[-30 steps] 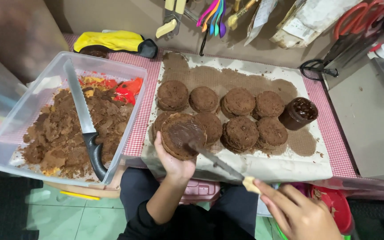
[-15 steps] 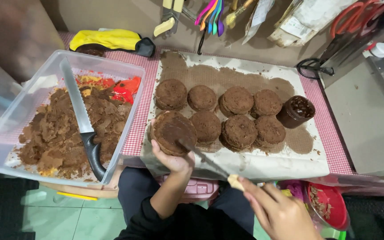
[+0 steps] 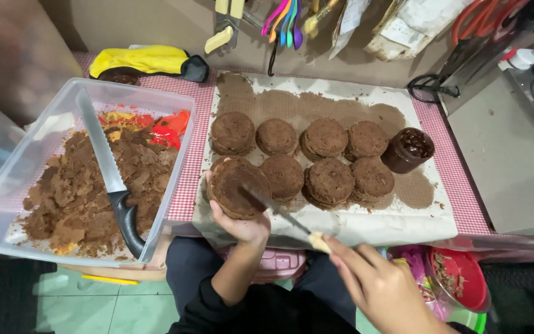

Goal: Spreading chocolate frosting on small round cakes using a knife

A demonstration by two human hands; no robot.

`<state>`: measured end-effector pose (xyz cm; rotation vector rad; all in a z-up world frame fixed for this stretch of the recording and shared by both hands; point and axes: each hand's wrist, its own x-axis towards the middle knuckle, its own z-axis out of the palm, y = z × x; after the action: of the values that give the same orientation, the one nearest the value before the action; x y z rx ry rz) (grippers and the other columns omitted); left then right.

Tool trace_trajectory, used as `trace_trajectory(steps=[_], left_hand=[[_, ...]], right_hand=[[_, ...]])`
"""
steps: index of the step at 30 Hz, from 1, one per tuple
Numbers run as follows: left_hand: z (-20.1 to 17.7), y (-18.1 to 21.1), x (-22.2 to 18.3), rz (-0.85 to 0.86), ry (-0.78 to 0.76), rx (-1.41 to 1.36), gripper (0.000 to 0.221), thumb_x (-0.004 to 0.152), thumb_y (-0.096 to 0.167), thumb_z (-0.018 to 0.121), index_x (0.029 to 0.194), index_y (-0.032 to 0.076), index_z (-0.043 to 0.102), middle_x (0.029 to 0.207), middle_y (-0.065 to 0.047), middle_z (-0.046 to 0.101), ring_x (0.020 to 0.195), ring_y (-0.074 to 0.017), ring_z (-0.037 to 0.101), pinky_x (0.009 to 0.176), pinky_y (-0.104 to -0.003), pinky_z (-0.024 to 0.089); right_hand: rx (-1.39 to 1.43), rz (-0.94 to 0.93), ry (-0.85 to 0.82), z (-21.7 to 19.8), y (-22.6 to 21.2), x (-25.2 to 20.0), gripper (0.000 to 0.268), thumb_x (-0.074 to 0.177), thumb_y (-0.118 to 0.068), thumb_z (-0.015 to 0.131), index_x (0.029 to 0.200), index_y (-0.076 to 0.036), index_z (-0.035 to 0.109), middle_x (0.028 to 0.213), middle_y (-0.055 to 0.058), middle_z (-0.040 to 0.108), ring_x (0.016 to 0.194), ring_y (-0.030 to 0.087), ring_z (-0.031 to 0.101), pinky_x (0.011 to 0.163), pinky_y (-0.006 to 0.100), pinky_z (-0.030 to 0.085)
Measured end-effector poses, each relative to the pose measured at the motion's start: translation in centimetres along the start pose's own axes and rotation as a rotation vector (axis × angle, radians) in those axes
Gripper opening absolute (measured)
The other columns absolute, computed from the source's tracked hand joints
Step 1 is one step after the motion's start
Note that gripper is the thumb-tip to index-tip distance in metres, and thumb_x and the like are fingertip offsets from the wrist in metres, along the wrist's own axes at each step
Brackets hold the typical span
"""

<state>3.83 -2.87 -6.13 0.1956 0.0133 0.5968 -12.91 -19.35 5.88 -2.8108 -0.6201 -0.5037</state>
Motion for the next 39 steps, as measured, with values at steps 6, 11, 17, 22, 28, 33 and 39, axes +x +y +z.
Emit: trace_trajectory(steps=[6, 11, 17, 22, 28, 33, 39], left_hand=[[-0.1, -0.4, -0.8, 0.027, -0.153, -0.004, 0.059, 0.106, 0.041, 0.045, 0.158, 0.013, 0.041, 0.160, -0.025, 0.042, 0.147, -0.0380, 0.043, 0.120, -0.052, 0.039], [-0.3, -0.5, -0.5, 0.024, -0.119, 0.007, 0.057, 0.105, 0.043, 0.047, 0.155, 0.016, 0.047, 0.156, -0.019, 0.048, 0.145, -0.0358, 0.046, 0.121, -0.053, 0.039], [-0.6, -0.7, -1.6, -0.115, -0.166, -0.041, 0.063, 0.105, 0.046, 0.044, 0.160, 0.015, 0.036, 0.161, -0.025, 0.039, 0.145, -0.0378, 0.043, 0.120, -0.053, 0.038], [-0.4, 0.0, -1.1, -0.196, -0.079, -0.008, 0.060, 0.101, 0.046, 0.049, 0.154, 0.018, 0.045, 0.156, -0.021, 0.048, 0.143, -0.0372, 0.046, 0.117, -0.053, 0.040], [-0.2, 1.7, 0.8, -0.235, 0.055, 0.025, 0.056, 0.093, 0.047, 0.056, 0.138, 0.013, 0.062, 0.137, -0.016, 0.064, 0.130, -0.0361, 0.059, 0.105, -0.053, 0.051], [0.4, 4.1, 1.6, -0.273, 0.056, 0.105, 0.064, 0.087, 0.054, 0.058, 0.132, 0.010, 0.067, 0.137, -0.016, 0.067, 0.133, -0.0368, 0.060, 0.109, -0.055, 0.051], [0.0, 4.4, 2.2, -0.083, 0.051, 0.193, 0.061, 0.087, 0.053, 0.058, 0.129, 0.010, 0.068, 0.136, -0.011, 0.069, 0.136, -0.0350, 0.062, 0.121, -0.052, 0.051]], right_hand=[[-0.120, 0.055, 0.013, 1.8, -1.2, 1.4, 0.040, 0.095, -0.028, 0.067, 0.135, -0.023, 0.066, 0.080, -0.001, 0.060, 0.045, 0.023, 0.061, 0.041, 0.041, 0.059], [0.025, -0.057, -0.008, -0.3, -1.1, 0.0, 0.038, 0.097, -0.027, 0.066, 0.134, -0.020, 0.066, 0.077, -0.005, 0.056, 0.054, 0.010, 0.057, 0.036, 0.030, 0.053], [-0.153, 0.093, 0.040, 0.2, 0.6, 1.7, 0.038, 0.097, -0.030, 0.065, 0.134, -0.025, 0.067, 0.078, -0.005, 0.062, 0.049, 0.013, 0.059, 0.037, 0.035, 0.053], [0.050, 0.032, -0.032, -1.3, 0.4, 0.1, 0.037, 0.097, -0.026, 0.066, 0.134, -0.018, 0.067, 0.082, -0.003, 0.060, 0.057, 0.015, 0.062, 0.042, 0.034, 0.056], [-0.241, 0.584, -0.024, -8.2, 10.9, -0.9, 0.026, 0.102, -0.030, 0.058, 0.117, -0.016, 0.074, 0.093, 0.002, 0.075, 0.072, 0.022, 0.072, 0.070, 0.037, 0.056], [-0.316, 1.124, -0.362, -9.6, 21.3, 3.5, 0.044, 0.115, -0.041, 0.041, 0.118, -0.014, 0.076, 0.081, 0.014, 0.079, 0.070, 0.036, 0.071, 0.058, 0.046, 0.051], [-0.131, 1.145, -0.333, -2.9, 29.0, 4.3, 0.053, 0.118, -0.035, 0.043, 0.080, -0.005, 0.067, 0.062, 0.001, 0.052, 0.049, 0.013, 0.042, 0.043, 0.026, 0.037]])
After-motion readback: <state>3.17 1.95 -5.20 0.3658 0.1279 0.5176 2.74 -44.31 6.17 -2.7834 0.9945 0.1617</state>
